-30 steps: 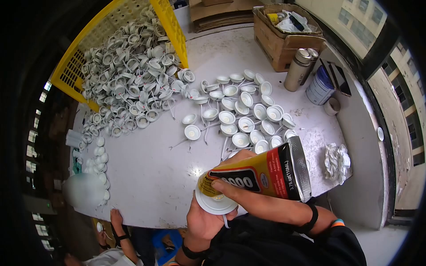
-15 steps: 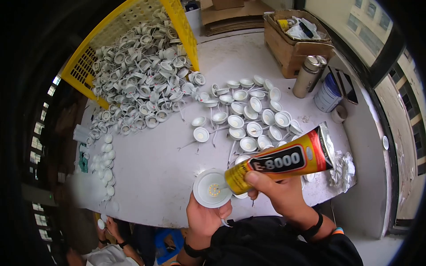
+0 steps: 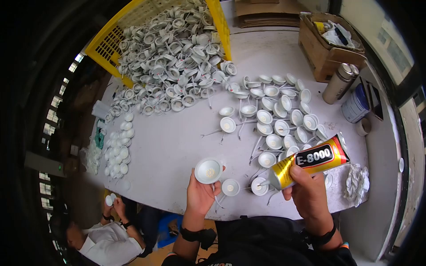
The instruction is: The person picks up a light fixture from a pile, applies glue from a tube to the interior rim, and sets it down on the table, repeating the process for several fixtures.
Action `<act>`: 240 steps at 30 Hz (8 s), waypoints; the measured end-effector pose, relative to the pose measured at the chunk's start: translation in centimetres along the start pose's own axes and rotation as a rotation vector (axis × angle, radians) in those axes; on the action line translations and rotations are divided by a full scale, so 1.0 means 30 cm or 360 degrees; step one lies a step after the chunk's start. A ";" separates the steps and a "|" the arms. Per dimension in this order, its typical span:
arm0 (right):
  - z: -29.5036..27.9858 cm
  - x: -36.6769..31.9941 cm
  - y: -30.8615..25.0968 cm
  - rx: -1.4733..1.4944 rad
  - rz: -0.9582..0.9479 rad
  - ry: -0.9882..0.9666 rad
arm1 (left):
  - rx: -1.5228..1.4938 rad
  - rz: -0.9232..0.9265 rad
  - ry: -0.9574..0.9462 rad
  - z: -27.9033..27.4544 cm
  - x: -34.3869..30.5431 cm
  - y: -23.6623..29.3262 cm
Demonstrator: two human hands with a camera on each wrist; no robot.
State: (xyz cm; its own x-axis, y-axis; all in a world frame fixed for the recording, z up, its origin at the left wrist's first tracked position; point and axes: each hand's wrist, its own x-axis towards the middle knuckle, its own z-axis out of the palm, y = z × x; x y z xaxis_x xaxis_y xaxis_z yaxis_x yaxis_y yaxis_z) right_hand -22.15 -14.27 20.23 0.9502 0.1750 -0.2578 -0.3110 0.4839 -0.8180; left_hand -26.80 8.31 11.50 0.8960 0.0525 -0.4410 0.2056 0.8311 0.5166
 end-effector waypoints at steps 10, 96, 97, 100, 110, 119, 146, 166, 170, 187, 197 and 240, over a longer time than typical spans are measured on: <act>-0.061 0.032 0.077 -0.0039 -0.0076 0.0256 | 0.1343 0.0286 0.1059 -0.618 0.238 0.086; 0.047 -0.012 -0.083 -0.1242 -0.0695 -0.0333 | -0.0312 -0.0590 -0.0827 0.251 -0.140 -0.114; 0.045 -0.012 -0.084 -0.1242 -0.0693 -0.0332 | -0.0313 -0.0591 -0.0825 0.250 -0.140 -0.115; 0.045 -0.008 -0.087 -0.1271 -0.0701 -0.0367 | -0.0310 -0.0570 -0.0847 0.249 -0.138 -0.114; 0.044 -0.001 -0.117 -0.1518 -0.0779 -0.0472 | -0.0211 -0.0572 -0.0827 0.253 -0.136 -0.111; 0.073 -0.019 -0.184 -0.1679 -0.0835 -0.0534 | -0.0109 -0.0532 -0.0773 0.249 -0.140 -0.094; 0.098 -0.026 -0.081 -0.0854 -0.0168 -0.0489 | -0.0088 -0.0264 -0.0586 0.255 -0.139 -0.123; 0.008 -0.041 -0.029 -0.0069 -0.0171 -0.0132 | -0.0389 -0.0446 -0.0329 0.219 -0.101 -0.087; -0.002 -0.044 -0.012 -0.0004 -0.0088 -0.0071 | -0.0283 -0.0399 -0.0432 0.162 -0.088 -0.073; -0.060 -0.002 0.045 -0.0022 0.0075 0.0154 | 0.1271 0.0110 0.1003 -0.607 0.197 0.160; -0.055 0.025 0.071 -0.0229 0.0025 0.0203 | 0.2582 0.0856 0.2239 -0.701 0.271 0.211; 0.242 0.086 0.134 -0.0114 0.0233 -0.0644 | 0.0679 0.0397 0.0471 -0.445 -0.327 -0.264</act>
State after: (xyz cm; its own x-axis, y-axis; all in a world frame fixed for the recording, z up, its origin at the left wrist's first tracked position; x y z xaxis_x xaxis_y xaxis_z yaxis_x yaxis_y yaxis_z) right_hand -21.07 -5.65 20.01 0.8079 0.5664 -0.1628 -0.4262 0.3708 -0.8251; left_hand -42.48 8.60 1.95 0.8020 0.4220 -0.4227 0.1977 0.4803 0.8545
